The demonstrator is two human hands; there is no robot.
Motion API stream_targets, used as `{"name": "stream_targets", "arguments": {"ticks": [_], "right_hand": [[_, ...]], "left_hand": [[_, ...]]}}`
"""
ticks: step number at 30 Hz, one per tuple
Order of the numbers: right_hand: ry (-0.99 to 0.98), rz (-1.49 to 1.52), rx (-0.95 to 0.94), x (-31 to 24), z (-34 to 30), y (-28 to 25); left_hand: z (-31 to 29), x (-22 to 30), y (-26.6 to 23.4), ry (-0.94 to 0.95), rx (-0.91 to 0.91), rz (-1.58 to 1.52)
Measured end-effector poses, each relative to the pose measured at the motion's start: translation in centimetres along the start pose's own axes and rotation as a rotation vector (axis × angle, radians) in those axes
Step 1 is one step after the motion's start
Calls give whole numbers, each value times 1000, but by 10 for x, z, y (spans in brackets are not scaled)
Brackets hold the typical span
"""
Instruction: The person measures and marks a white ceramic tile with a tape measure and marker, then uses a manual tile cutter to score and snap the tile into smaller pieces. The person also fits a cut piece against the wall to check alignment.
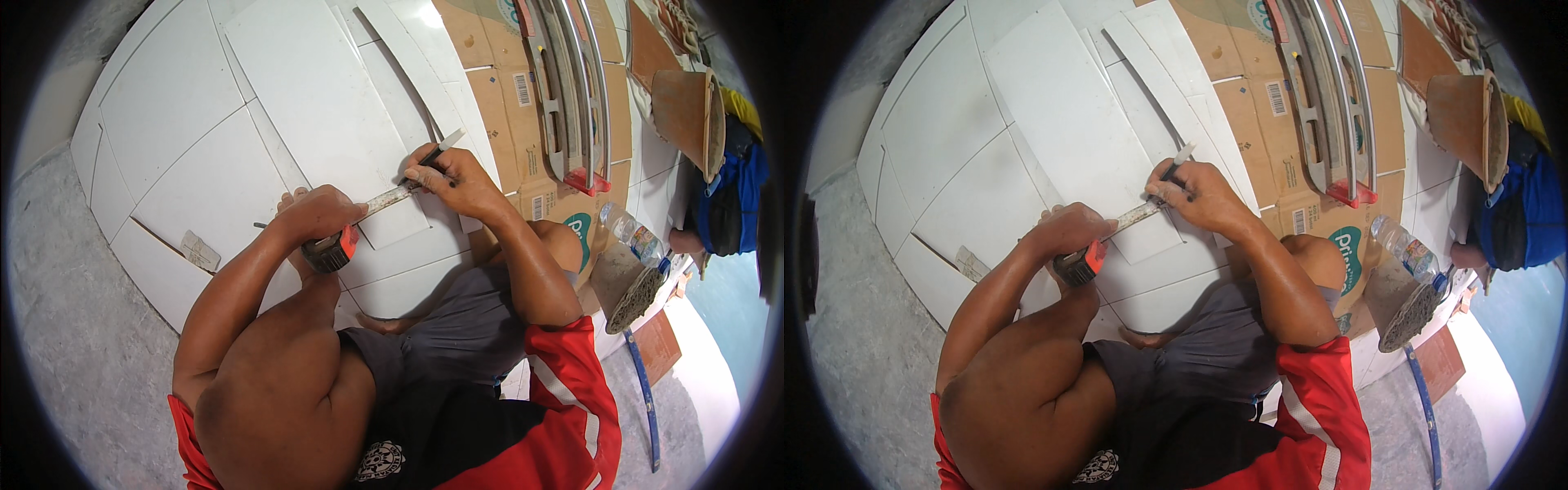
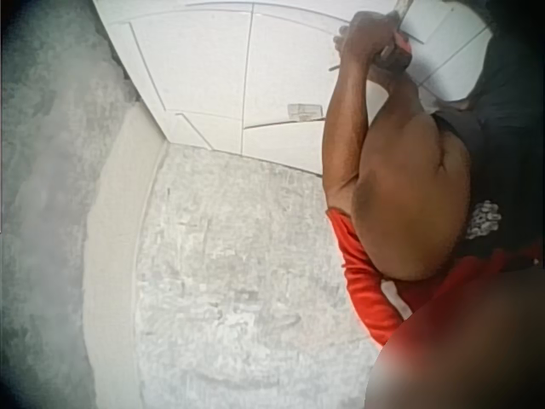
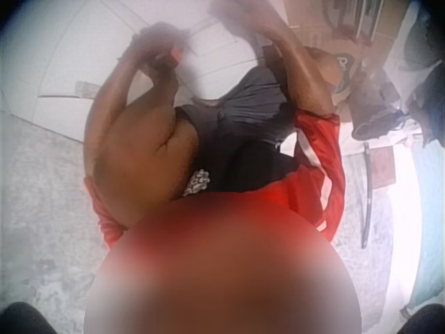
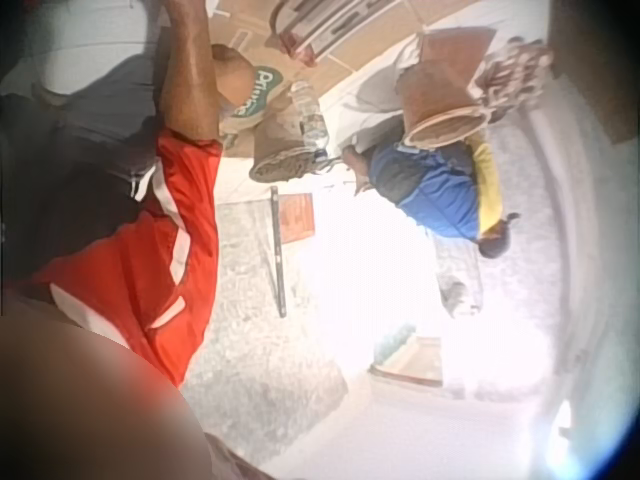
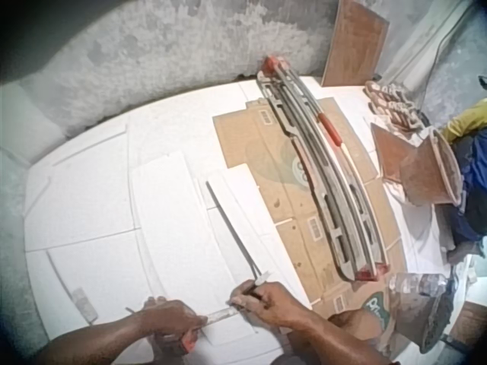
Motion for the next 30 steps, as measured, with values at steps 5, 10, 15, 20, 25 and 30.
{"name": "stream_targets", "arguments": {"ticks": [5, 10, 15, 20, 25, 30], "right_hand": [[-17, -24, 6, 0, 0, 1], [-35, -80, 0, -2, -1, 0], [-44, -3, 29, 2, -1, -2], [-6, 166, 29, 0, -2, -4], [26, 393, 39, 6, -4, -14], [-148, 613, 162, 2, -11, -48]], "left_hand": [[1, 2, 0, 8, 2, 23], [-2, 4, 0, 6, -8, 17], [1, 3, 1, 5, -21, 24], [-3, 5, -1, 4, -18, 20], [2, 2, 1, 9, -3, 31], [-7, 12, 7, 102, -41, 97]]}}
Point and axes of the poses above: each hand's wrist, its own z-axis towards the middle knuckle, its own y-axis out of the palm, x = y × z, the point moved 6 cm from there along z, towards the middle knuckle, and after that the axes turned 10 degrees about -x, right-handed, at the moved point
